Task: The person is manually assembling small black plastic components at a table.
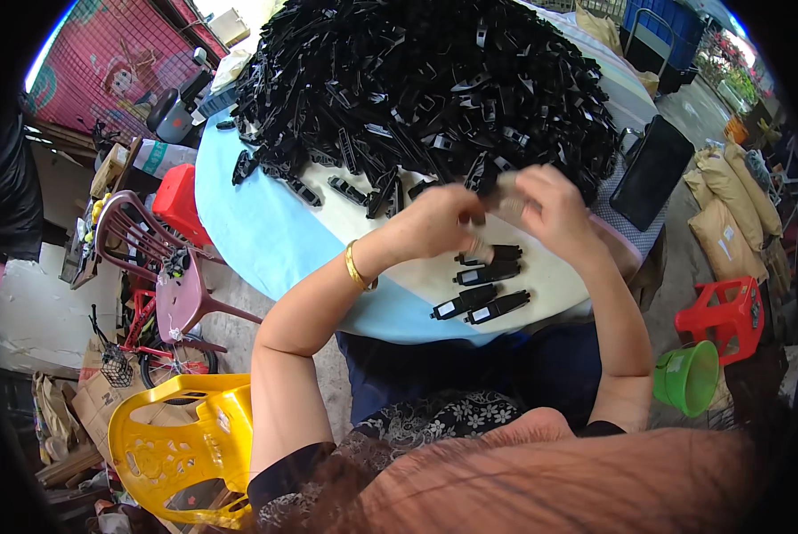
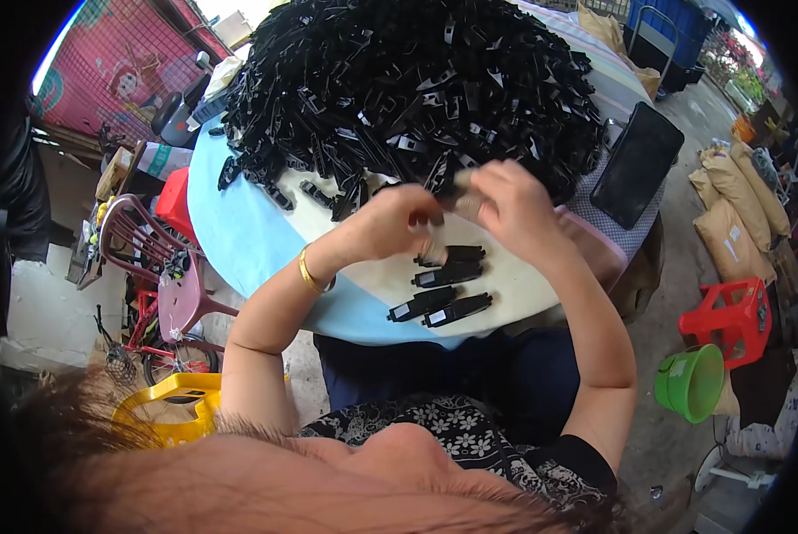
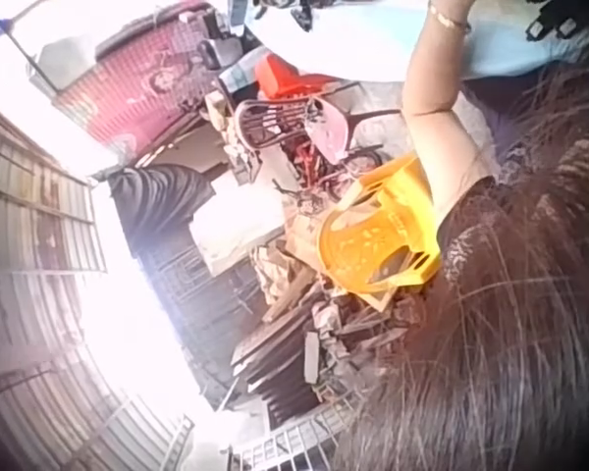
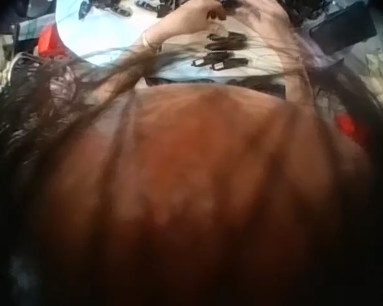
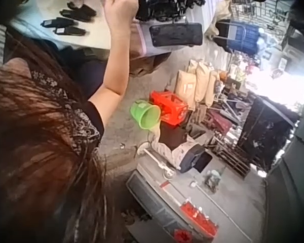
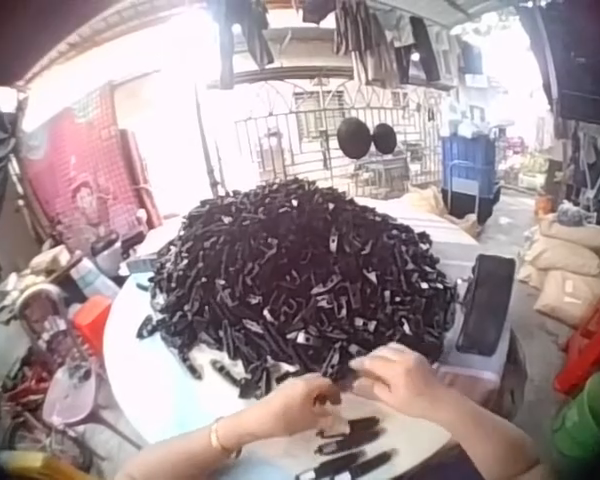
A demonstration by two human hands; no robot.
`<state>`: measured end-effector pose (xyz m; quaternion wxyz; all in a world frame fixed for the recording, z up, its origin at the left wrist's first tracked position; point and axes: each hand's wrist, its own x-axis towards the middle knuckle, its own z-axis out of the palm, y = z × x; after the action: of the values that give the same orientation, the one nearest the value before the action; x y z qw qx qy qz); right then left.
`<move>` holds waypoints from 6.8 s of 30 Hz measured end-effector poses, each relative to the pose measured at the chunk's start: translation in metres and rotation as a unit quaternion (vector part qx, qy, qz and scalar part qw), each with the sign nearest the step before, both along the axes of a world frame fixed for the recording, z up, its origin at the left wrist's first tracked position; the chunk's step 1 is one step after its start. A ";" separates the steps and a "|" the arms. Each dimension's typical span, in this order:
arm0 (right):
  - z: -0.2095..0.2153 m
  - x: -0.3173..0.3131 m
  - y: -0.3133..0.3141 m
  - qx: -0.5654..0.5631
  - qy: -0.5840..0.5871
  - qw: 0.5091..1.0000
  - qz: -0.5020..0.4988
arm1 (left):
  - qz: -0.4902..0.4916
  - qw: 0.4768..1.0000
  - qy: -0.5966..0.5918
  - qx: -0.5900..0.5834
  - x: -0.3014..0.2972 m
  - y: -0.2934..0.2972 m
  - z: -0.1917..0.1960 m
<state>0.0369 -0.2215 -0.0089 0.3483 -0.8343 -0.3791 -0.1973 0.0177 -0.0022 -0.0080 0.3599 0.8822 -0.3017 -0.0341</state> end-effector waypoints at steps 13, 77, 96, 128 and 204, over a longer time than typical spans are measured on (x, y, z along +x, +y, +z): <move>0.009 -0.018 -0.004 -0.140 -0.141 0.970 -0.140 | 0.119 0.989 -0.079 0.028 -0.018 -0.010 0.008; -0.019 -0.006 -0.007 0.164 0.426 0.884 0.098 | 0.029 0.990 -0.135 -0.016 -0.002 -0.002 -0.010; 0.000 -0.021 -0.016 -0.130 -0.001 0.991 0.002 | 0.083 0.996 -0.009 -0.032 -0.010 0.002 -0.011; -0.013 0.006 0.014 -0.197 -0.140 0.969 -0.058 | 0.219 0.947 0.032 -0.232 0.026 0.033 0.010; -0.009 -0.020 0.005 -0.062 0.008 0.996 0.062 | 0.068 0.994 -0.077 -0.026 -0.014 -0.011 -0.023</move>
<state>0.0170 -0.2166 -0.0182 0.3102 -0.8306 -0.4392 -0.1449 0.0037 -0.0130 -0.0315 0.3598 0.8912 -0.2683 0.0660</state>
